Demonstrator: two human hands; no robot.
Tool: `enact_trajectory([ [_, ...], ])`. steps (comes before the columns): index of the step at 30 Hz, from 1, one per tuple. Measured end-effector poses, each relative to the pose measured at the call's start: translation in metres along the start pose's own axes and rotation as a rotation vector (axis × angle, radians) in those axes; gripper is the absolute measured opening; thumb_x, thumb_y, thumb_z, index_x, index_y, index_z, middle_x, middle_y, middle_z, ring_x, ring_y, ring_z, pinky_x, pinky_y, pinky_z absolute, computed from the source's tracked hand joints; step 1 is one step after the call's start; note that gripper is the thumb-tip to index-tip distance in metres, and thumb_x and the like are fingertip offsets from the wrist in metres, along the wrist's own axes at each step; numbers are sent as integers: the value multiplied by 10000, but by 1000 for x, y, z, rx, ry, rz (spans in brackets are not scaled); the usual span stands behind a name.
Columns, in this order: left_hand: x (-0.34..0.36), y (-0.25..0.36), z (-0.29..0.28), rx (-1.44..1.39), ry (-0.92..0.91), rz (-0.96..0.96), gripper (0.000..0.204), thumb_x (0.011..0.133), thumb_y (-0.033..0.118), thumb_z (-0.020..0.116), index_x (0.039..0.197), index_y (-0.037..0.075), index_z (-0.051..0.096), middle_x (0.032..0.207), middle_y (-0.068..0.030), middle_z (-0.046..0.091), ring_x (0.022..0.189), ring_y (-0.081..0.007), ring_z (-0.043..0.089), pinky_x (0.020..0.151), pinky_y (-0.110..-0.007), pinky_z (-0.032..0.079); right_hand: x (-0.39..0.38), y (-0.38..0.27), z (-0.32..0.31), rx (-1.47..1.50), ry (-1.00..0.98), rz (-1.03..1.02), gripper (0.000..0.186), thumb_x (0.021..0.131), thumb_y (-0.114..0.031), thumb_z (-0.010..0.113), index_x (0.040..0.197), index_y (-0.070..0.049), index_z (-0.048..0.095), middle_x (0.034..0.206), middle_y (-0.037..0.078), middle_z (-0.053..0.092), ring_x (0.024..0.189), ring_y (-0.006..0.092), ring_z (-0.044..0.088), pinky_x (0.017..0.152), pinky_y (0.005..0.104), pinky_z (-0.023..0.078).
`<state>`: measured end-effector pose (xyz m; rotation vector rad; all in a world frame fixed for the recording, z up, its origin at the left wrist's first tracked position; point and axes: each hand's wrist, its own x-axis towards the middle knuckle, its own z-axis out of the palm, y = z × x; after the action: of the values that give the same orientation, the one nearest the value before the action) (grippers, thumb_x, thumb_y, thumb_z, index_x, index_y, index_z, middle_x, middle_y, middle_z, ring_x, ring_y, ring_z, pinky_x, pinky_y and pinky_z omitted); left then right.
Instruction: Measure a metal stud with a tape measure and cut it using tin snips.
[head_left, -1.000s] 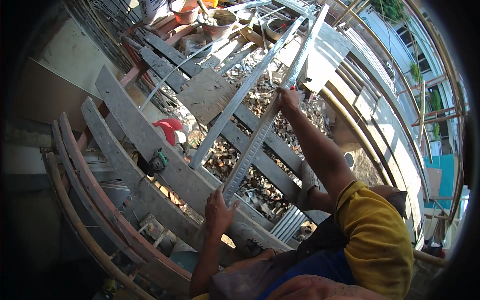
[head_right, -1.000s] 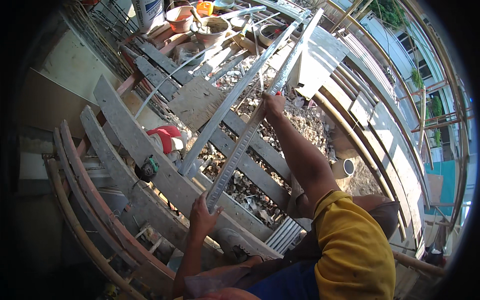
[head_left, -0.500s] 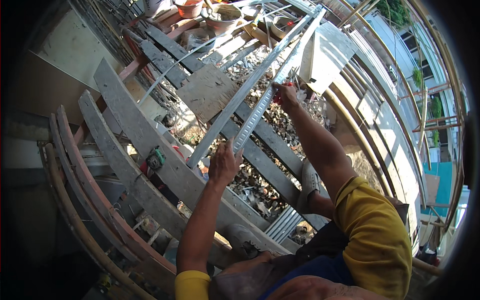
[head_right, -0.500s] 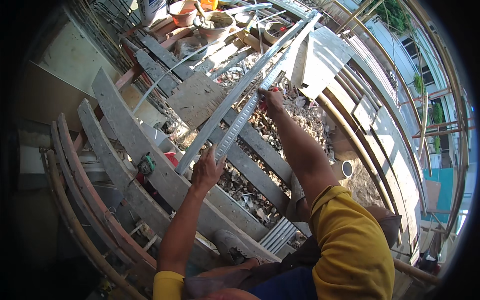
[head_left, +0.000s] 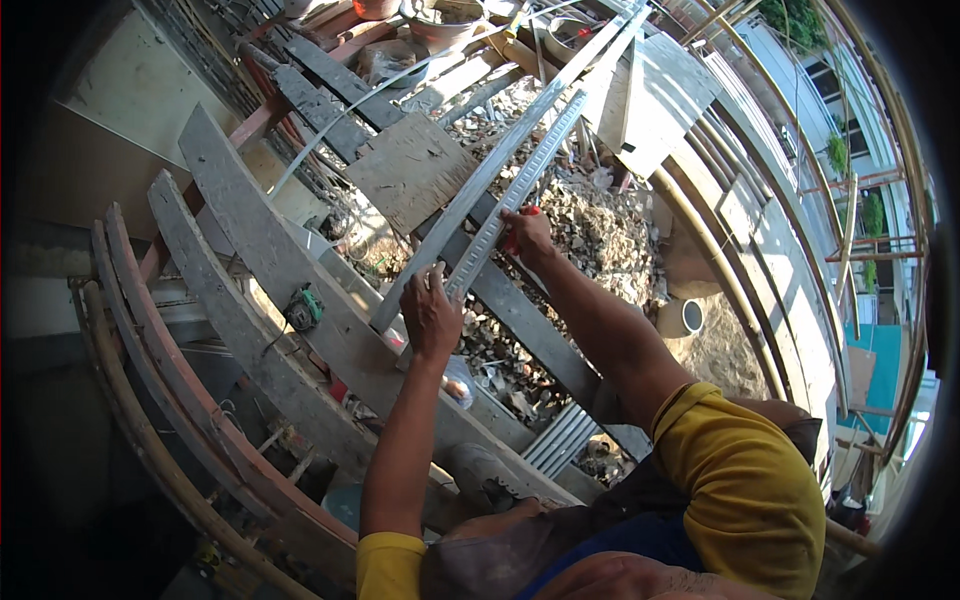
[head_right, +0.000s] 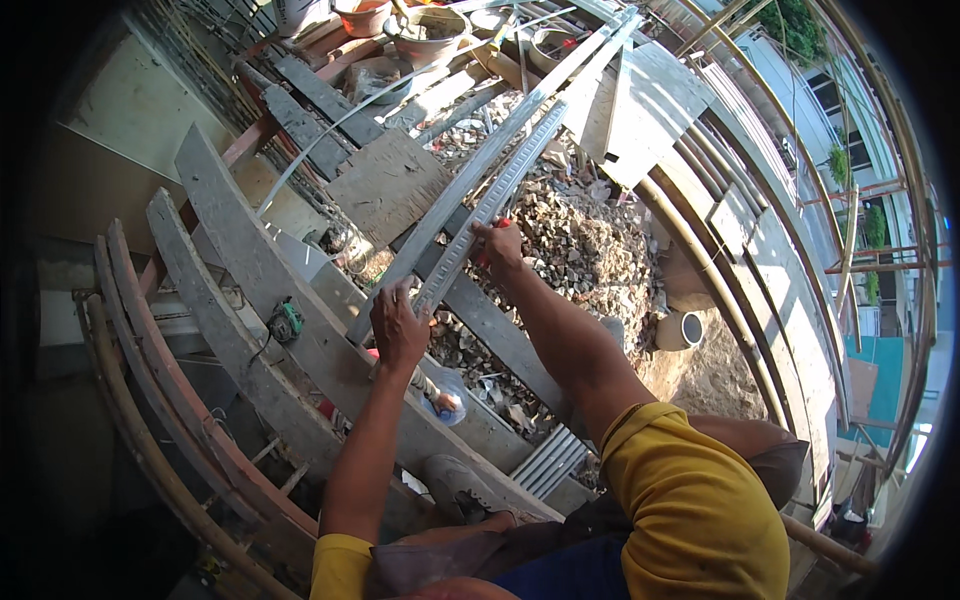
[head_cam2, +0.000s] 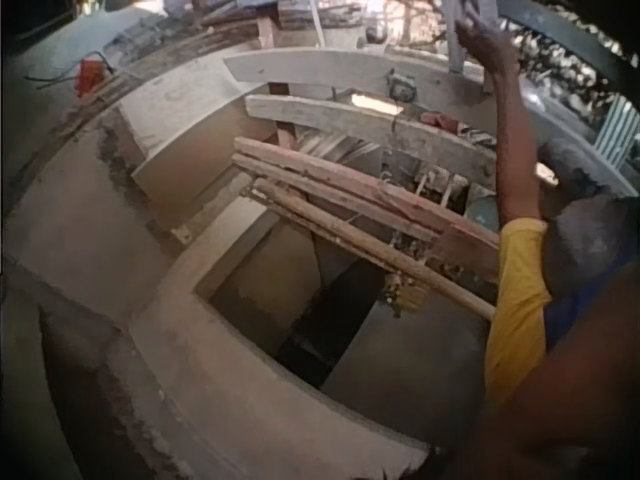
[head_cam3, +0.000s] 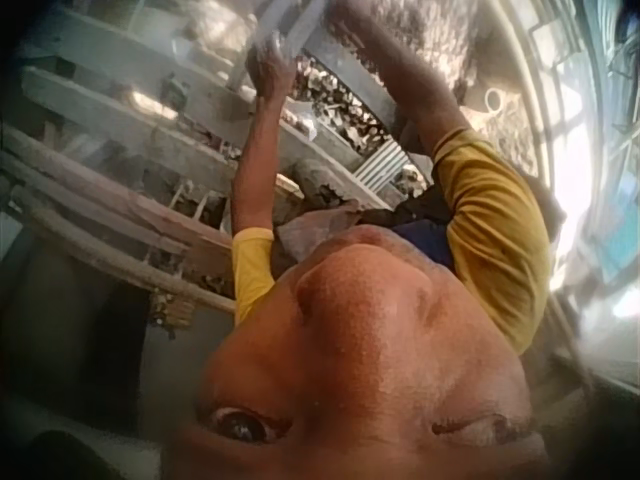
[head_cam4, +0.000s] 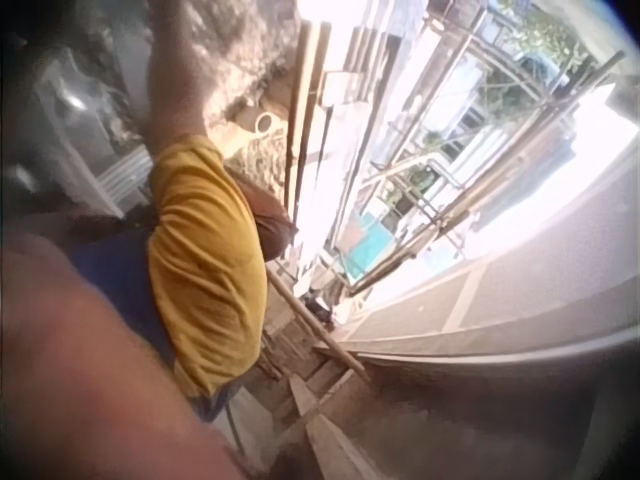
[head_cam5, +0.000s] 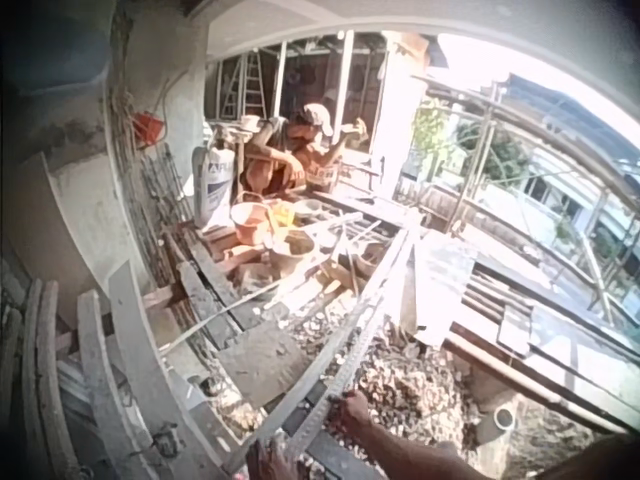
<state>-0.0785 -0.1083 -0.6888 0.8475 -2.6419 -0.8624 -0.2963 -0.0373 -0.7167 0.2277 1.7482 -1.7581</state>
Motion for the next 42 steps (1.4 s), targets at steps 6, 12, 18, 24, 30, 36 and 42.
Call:
enact_trajectory([
  [6,-36,-40,-14,243,169,-186,534,872,297,647,1336,83,489,1308,-143,491,1244,-339,445,1049,-498,319,25,2,-13,-93,110,-37,238,826,-94,738,758,-78,511,582,46,531,354,170,469,286,313,335],
  [12,-64,-69,-23,210,71,-343,571,844,222,638,1370,95,457,1376,-127,461,1287,-319,429,1074,-511,288,27,-13,-2,-169,47,158,237,801,-92,762,876,42,582,769,111,574,579,251,581,494,405,507],
  [18,-67,-90,-24,24,166,-293,614,741,-14,544,1342,73,457,1342,-146,487,1274,-333,440,1078,-506,310,60,7,-17,-178,68,175,248,787,-108,779,885,39,605,852,88,545,723,213,551,607,391,508],
  [24,-78,-129,-40,-256,289,-430,514,767,-66,486,1269,29,537,1222,-193,572,1181,-367,477,1035,-448,353,83,9,-24,-108,58,175,235,779,-95,765,876,39,598,838,93,549,673,224,550,552,404,501],
  [30,-68,-110,-55,-22,60,-292,634,812,214,651,1388,48,445,1360,-184,513,1283,-355,412,1079,-481,290,75,5,-17,-79,1,263,202,857,-117,664,980,10,568,846,109,624,729,269,648,671,436,563],
  [36,-56,-89,-43,261,-200,-197,1224,572,541,854,1503,91,198,1381,-164,474,1344,-368,309,1092,-592,165,44,-1,-2,17,-49,295,176,800,-58,694,892,15,563,762,119,569,663,260,621,507,418,518],
  [42,-44,-82,-24,214,-287,-117,1284,551,574,837,1505,87,129,1369,-182,459,1360,-352,309,1105,-594,108,89,4,-41,-88,-32,238,210,847,-94,644,1008,10,559,917,131,621,816,288,656,781,509,574],
])
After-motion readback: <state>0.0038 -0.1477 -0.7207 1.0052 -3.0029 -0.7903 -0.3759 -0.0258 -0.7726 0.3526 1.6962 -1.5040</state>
